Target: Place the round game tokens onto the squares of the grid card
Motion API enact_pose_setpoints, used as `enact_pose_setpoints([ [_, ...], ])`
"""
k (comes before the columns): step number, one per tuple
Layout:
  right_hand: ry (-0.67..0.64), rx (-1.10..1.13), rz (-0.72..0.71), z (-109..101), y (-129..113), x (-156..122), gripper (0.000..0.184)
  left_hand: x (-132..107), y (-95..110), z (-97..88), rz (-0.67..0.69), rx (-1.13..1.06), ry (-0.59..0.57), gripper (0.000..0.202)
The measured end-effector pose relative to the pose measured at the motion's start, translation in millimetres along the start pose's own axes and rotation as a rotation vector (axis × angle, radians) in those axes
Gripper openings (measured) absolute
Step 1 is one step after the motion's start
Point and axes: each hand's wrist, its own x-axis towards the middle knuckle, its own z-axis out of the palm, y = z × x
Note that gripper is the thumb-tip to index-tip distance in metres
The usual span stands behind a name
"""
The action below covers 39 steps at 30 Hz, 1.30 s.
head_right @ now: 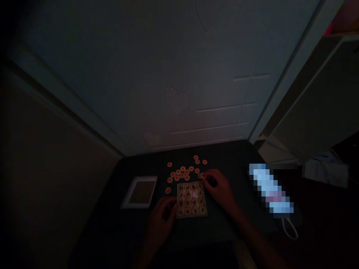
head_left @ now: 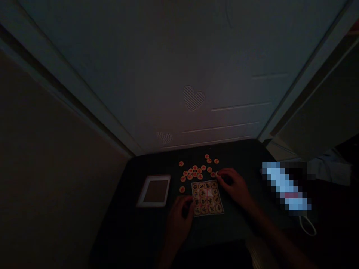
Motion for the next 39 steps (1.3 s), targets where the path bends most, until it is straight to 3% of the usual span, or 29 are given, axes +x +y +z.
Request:
enact_pose_setpoints([
  [4,-0.089,0.017,-0.037,2,-17,-20,0.016,-3,2,1.3,0.014,0.033,-0.026,0.028],
  [7,-0.144,0.006,-0.057,2,-25,-28,0.015,-6,5,0.6,0.108,0.114,-0.052,0.029],
  [14,-0.191,-0.055,-0.109,7,-23,-31,0.016,-12,10,0.9,0.243,0.322,-0.142,0.036],
  [39,-0.314,-0.168,-0.162,16,-23,-33,0.014,-13,10,1.1,0.251,0.354,-0.216,0.038],
])
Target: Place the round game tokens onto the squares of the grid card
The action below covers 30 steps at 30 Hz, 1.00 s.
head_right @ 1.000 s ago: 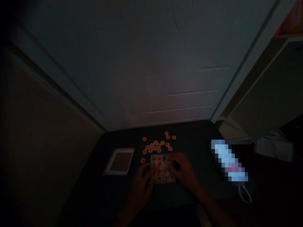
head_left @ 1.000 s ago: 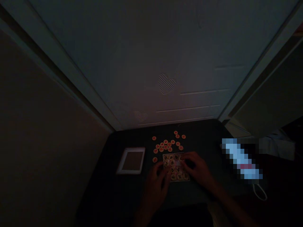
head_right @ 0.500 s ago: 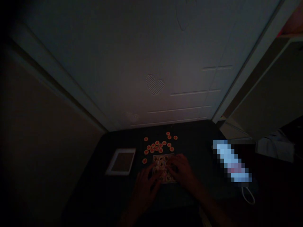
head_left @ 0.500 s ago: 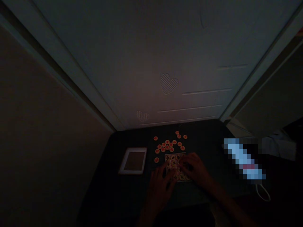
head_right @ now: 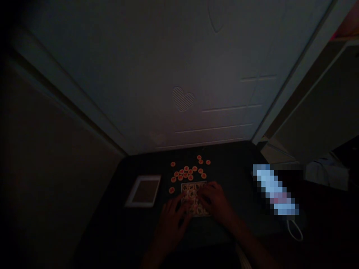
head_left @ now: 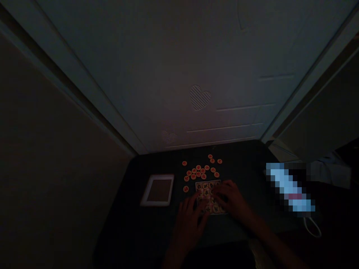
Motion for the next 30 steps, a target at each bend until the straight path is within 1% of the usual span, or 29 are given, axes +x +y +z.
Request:
enact_pose_setpoints([
  [6,-0.018,-0.037,-0.032,-1,0,-1,0.017,0,0,-0.2,-0.004,0.04,0.024,0.038],
  [10,0.024,-0.049,-0.054,-1,-2,-4,0.017,0,-1,-0.6,0.012,0.036,0.042,0.037],
  [15,0.072,-0.086,-0.044,-1,-6,-9,0.021,1,-1,-0.1,0.014,0.026,0.05,0.04],
  [20,0.05,-0.151,-0.043,-1,-7,-9,0.021,1,-1,1.6,0.005,0.035,0.05,0.037],
  [24,0.04,-0.146,-0.046,0,-6,-8,0.018,1,0,1.4,-0.013,0.04,0.03,0.032],
  [26,0.066,-0.119,-0.045,2,-5,-9,0.018,1,0,0.5,-0.012,0.037,0.023,0.034],
  [30,0.179,-0.033,0.005,6,0,-15,0.02,2,0,-1.3,-0.002,0.027,0.004,0.035],
])
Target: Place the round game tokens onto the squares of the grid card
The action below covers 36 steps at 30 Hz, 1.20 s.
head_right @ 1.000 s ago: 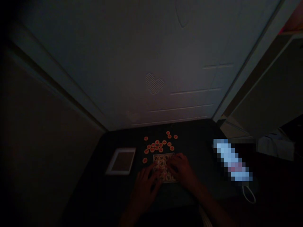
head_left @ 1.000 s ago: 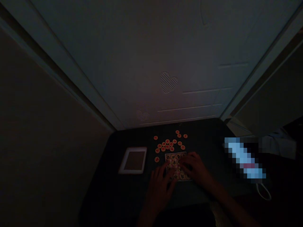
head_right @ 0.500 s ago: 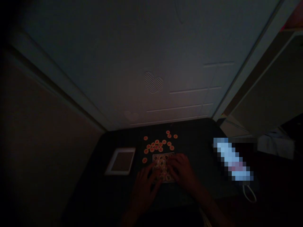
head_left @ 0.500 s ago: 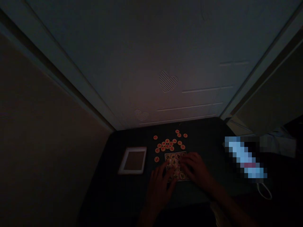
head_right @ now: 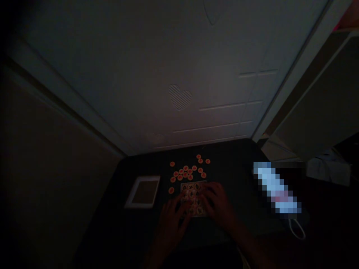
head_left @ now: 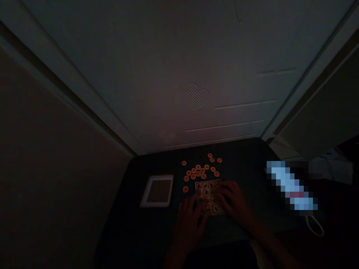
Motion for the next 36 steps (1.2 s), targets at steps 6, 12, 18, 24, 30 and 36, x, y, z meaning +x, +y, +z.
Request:
enact_pose_setpoints([
  [6,0.073,0.047,0.156,-3,8,-12,0.024,0,-1,2.2,0.025,0.036,-0.034,0.037],
  [12,0.046,0.042,0.153,-5,10,-18,0.027,0,0,2.4,0.029,0.058,-0.039,0.039],
  [18,-0.042,-0.023,0.091,-4,2,-2,0.032,0,-2,5.4,0.04,0.079,-0.017,0.039],
  [24,-0.13,-0.096,0.04,-4,-4,12,0.033,0,-1,4.1,0.049,0.075,-0.022,0.038],
  [30,-0.123,-0.129,0.039,-1,-1,11,0.032,-1,0,4.0,0.05,0.089,-0.004,0.037],
  [36,-0.088,-0.091,0.028,-1,2,10,0.033,0,0,3.2,0.039,0.068,-0.018,0.039],
])
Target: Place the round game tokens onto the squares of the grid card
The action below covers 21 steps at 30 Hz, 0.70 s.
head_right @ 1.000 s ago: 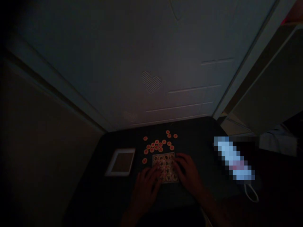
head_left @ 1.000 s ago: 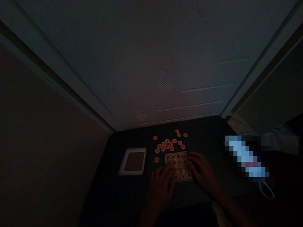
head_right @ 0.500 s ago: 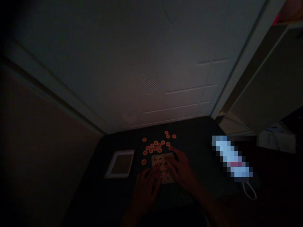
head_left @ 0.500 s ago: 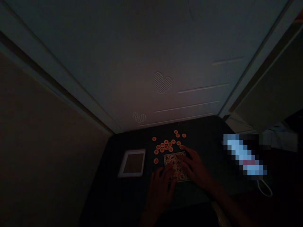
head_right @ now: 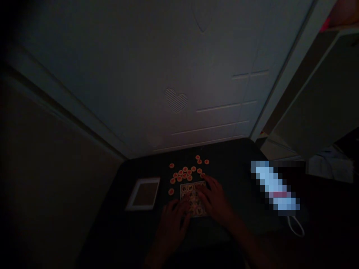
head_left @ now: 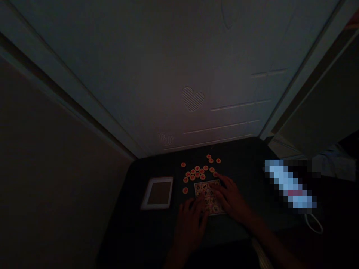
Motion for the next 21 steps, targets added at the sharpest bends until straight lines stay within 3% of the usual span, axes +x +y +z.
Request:
enact_pose_setpoints([
  [8,0.013,0.059,-0.036,-1.5,-0.5,-9.5,0.033,-0.8,-1.0,2.1,0.013,0.025,-0.007,0.043],
  [21,-0.029,-0.049,-0.022,3.6,-0.8,-6.2,0.036,0.1,0.3,-1.3,0.031,0.022,-0.013,0.043],
])
